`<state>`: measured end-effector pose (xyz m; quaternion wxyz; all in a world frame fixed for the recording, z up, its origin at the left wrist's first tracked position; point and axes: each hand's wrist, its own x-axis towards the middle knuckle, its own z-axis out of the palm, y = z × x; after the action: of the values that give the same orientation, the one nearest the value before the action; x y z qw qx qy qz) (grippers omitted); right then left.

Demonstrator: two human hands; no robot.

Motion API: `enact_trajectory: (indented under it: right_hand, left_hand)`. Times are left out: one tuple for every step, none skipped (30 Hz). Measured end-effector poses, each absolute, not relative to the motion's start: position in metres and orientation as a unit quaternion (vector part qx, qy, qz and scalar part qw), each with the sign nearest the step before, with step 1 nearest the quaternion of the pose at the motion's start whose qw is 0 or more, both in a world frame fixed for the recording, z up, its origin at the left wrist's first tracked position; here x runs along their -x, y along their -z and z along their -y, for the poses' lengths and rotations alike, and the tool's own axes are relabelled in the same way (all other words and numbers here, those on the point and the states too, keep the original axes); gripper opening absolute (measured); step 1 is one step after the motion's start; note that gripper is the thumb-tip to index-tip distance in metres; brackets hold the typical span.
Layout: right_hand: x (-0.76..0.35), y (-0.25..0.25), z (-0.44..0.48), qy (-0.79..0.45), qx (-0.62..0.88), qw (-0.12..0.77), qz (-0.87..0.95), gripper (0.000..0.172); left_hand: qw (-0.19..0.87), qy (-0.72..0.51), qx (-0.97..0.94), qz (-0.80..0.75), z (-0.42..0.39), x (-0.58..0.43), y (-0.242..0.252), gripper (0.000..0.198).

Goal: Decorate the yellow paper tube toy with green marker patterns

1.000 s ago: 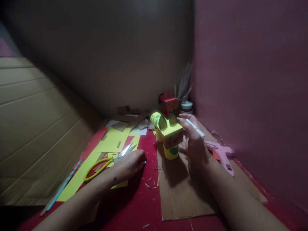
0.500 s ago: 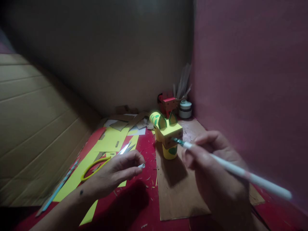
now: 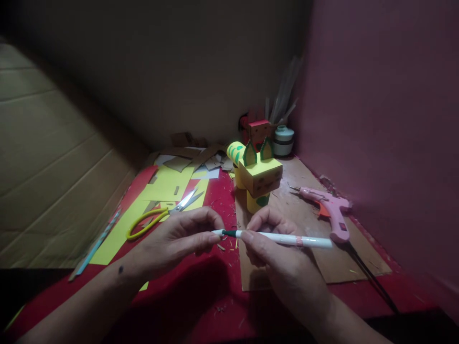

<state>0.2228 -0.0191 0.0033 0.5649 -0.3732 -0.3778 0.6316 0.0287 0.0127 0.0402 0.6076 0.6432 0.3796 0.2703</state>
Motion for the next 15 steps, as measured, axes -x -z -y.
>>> enact_trajectory:
  right_hand:
    - [-0.222, -0.002, 0.019, -0.637, 0.369, 0.562, 0.375, 0.021]
    - [-0.221, 0.0, 0.019, -0.647, 0.363, 0.557, 0.373, 0.021]
    - [-0.221, 0.002, 0.019, -0.659, 0.355, 0.55, 0.37, 0.02]
    - [-0.22, 0.003, 0.019, -0.673, 0.345, 0.543, 0.366, 0.019]
    - [-0.219, 0.004, 0.019, -0.686, 0.334, 0.537, 0.359, 0.018]
    - [-0.218, 0.005, 0.019, -0.697, 0.325, 0.535, 0.35, 0.018]
    - [-0.217, 0.006, 0.019, -0.705, 0.317, 0.534, 0.343, 0.018]
    - [-0.216, 0.006, 0.02, -0.712, 0.307, 0.534, 0.336, 0.019]
    - [-0.214, 0.007, 0.02, -0.718, 0.298, 0.535, 0.331, 0.02]
    - [-0.213, 0.008, 0.021, -0.725, 0.288, 0.534, 0.326, 0.022]
    - [-0.211, 0.009, 0.022, -0.732, 0.277, 0.535, 0.32, 0.023]
    - [-0.209, 0.011, 0.023, -0.738, 0.263, 0.536, 0.312, 0.024]
    - [-0.207, 0.012, 0.024, -0.743, 0.251, 0.541, 0.304, 0.025]
    - [-0.205, 0.013, 0.024, -0.746, 0.24, 0.547, 0.295, 0.025]
    - [-0.203, 0.014, 0.025, -0.747, 0.231, 0.553, 0.288, 0.025]
  left_hand:
    - [0.604, -0.269, -0.646, -0.381, -0.013, -0.029, -0.04, 0.007]
    - [0.601, -0.268, -0.649, -0.381, -0.013, -0.029, -0.039, 0.007]
    - [0.597, -0.267, -0.653, -0.382, -0.012, -0.029, -0.039, 0.007]
    - [0.595, -0.265, -0.655, -0.383, -0.012, -0.029, -0.038, 0.008]
    - [0.595, -0.263, -0.655, -0.385, -0.011, -0.029, -0.037, 0.008]
    - [0.599, -0.261, -0.651, -0.387, -0.01, -0.03, -0.036, 0.009]
    - [0.605, -0.257, -0.645, -0.389, -0.008, -0.03, -0.034, 0.01]
    - [0.612, -0.252, -0.641, -0.39, -0.007, -0.03, -0.033, 0.012]
    - [0.616, -0.247, -0.638, -0.389, -0.005, -0.03, -0.032, 0.013]
    - [0.618, -0.245, -0.639, -0.387, -0.004, -0.03, -0.031, 0.014]
    - [0.618, -0.245, -0.64, -0.384, -0.002, -0.031, -0.029, 0.015]
    - [0.617, -0.246, -0.643, -0.383, -0.001, -0.031, -0.028, 0.016]
    - [0.615, -0.248, -0.644, -0.382, 0.001, -0.032, -0.027, 0.017]
    - [0.615, -0.25, -0.643, -0.381, 0.002, -0.032, -0.025, 0.018]
    - [0.615, -0.25, -0.644, -0.38, 0.002, -0.032, -0.023, 0.02]
